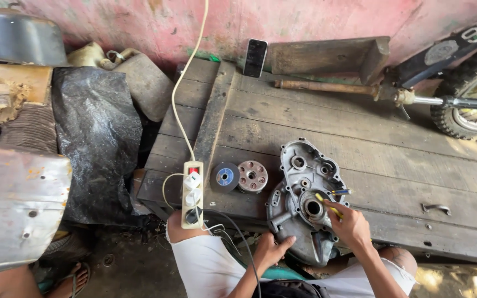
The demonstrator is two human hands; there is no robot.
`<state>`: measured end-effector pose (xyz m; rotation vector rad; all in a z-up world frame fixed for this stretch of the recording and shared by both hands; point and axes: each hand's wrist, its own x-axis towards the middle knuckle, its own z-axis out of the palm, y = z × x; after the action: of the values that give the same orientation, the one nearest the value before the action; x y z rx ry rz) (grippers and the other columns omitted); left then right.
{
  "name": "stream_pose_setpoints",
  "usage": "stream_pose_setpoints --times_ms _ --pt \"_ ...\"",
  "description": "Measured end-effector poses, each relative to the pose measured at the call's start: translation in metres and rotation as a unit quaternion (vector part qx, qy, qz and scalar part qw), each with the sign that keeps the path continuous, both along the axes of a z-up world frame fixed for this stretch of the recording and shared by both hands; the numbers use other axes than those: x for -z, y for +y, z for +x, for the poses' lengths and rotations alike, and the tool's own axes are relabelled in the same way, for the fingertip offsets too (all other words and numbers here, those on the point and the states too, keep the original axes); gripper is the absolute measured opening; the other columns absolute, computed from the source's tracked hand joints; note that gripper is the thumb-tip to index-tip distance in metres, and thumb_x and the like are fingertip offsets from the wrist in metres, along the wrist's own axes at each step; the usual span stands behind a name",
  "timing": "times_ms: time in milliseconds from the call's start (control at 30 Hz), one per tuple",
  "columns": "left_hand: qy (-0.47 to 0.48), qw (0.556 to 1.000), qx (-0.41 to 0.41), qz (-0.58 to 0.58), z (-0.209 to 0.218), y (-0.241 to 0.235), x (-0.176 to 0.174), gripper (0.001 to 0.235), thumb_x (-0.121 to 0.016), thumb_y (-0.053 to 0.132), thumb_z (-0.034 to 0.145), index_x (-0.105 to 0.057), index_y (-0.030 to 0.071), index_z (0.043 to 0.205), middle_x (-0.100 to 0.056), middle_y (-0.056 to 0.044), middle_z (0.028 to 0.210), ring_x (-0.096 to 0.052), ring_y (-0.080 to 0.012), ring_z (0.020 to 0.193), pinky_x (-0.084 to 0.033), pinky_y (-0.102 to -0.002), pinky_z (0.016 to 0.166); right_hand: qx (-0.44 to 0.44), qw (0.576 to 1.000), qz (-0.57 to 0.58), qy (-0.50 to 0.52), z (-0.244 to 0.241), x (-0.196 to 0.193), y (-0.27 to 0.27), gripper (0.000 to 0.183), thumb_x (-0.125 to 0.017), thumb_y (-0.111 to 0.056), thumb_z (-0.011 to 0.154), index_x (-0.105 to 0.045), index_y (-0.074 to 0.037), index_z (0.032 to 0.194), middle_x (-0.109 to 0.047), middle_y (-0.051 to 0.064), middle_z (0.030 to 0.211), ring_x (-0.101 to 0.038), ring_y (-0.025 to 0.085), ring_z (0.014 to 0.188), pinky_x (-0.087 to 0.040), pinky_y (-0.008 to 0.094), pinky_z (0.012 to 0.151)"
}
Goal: Cleaning the internal surfaces and crevices of a motorcycle engine casing using a small brush.
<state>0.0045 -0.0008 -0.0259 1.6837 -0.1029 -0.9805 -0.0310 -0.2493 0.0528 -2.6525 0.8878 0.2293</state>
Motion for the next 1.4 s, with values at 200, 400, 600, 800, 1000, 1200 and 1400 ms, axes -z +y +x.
stream_pose_setpoints --times_ms 200,400,600,800,1000,1200,1400 --pt "-0.038 0.999 0.022 0.006 0.001 0.004 -0.007 0.059 -0.073 0.060 0.095 -0.055 0.016 0.059 -0.062 0.000 0.053 -0.056 -0.0152 0.039 -0.045 -0.032 0.043 -0.024 0.999 0.005 0.033 0.012 -0.015 0.022 0.033 -0.057 -0.036 0.094 -0.074 -0.041 0.122 -0.072 0.002 0.063 -0.059 0.024 0.056 -0.049 0.038 0.061" --pt "-0.015 0.998 0.048 0.032 0.006 0.003 -0.009 0.060 -0.071 0.068 0.091 -0.058 0.015 0.065 -0.062 -0.002 0.055 -0.060 -0.0160 0.044 -0.049 -0.033 0.047 -0.061 0.998 -0.015 0.023 0.015 -0.014 0.025 0.033 -0.056 -0.033 0.094 -0.074 -0.040 0.121 -0.071 0.003 0.063 -0.066 0.030 0.060 -0.047 0.042 0.059" --pt "-0.012 1.000 0.012 -0.004 0.002 -0.002 0.023 0.048 -0.074 0.053 0.091 -0.062 0.006 0.093 -0.067 -0.007 0.068 -0.065 -0.0162 0.057 -0.049 -0.033 0.047 -0.080 0.993 -0.079 0.041 0.010 0.004 0.009 0.030 -0.055 -0.043 0.092 -0.072 -0.044 0.116 -0.073 0.016 0.076 -0.072 0.044 0.077 -0.057 0.055 0.071" --pt "0.002 0.999 -0.019 -0.039 -0.004 -0.002 0.058 0.058 -0.077 0.048 0.091 -0.058 -0.006 0.104 -0.071 -0.018 0.069 -0.069 -0.0217 0.049 -0.054 -0.031 0.033 -0.109 0.992 -0.042 0.039 0.016 -0.003 0.004 0.027 -0.056 -0.040 0.095 -0.072 -0.041 0.116 -0.077 0.010 0.080 -0.076 0.040 0.084 -0.060 0.055 0.083" --pt "-0.007 0.999 -0.028 -0.041 -0.005 0.000 0.018 0.057 -0.077 0.046 0.091 -0.055 -0.005 0.102 -0.069 -0.017 0.065 -0.065 -0.0211 0.043 -0.052 -0.029 0.031 -0.143 0.987 -0.052 0.048 0.015 -0.015 0.002 0.027 -0.055 -0.039 0.094 -0.072 -0.043 0.115 -0.078 0.008 0.083 -0.076 0.039 0.083 -0.061 0.054 0.082" --pt "0.010 0.997 -0.033 -0.070 -0.001 0.005 -0.011 0.056 -0.076 0.039 0.094 -0.053 -0.009 0.111 -0.072 -0.023 0.084 -0.072 -0.0235 0.057 -0.059 -0.028 0.036 -0.154 0.988 -0.017 0.019 0.012 -0.016 0.003 0.026 -0.056 -0.034 0.094 -0.074 -0.037 0.113 -0.076 0.012 0.079 -0.074 0.044 0.080 -0.059 0.058 0.080" --pt "0.024 0.997 -0.015 -0.066 -0.003 0.008 -0.016 0.061 -0.073 0.039 0.097 -0.049 -0.013 0.119 -0.069 -0.025 0.096 -0.074 -0.0226 0.067 -0.061 -0.026 0.040 -0.179 0.984 -0.011 0.024 0.007 -0.027 0.010 0.026 -0.056 -0.035 0.094 -0.074 -0.037 0.113 -0.078 0.011 0.083 -0.074 0.044 0.081 -0.059 0.059 0.080"
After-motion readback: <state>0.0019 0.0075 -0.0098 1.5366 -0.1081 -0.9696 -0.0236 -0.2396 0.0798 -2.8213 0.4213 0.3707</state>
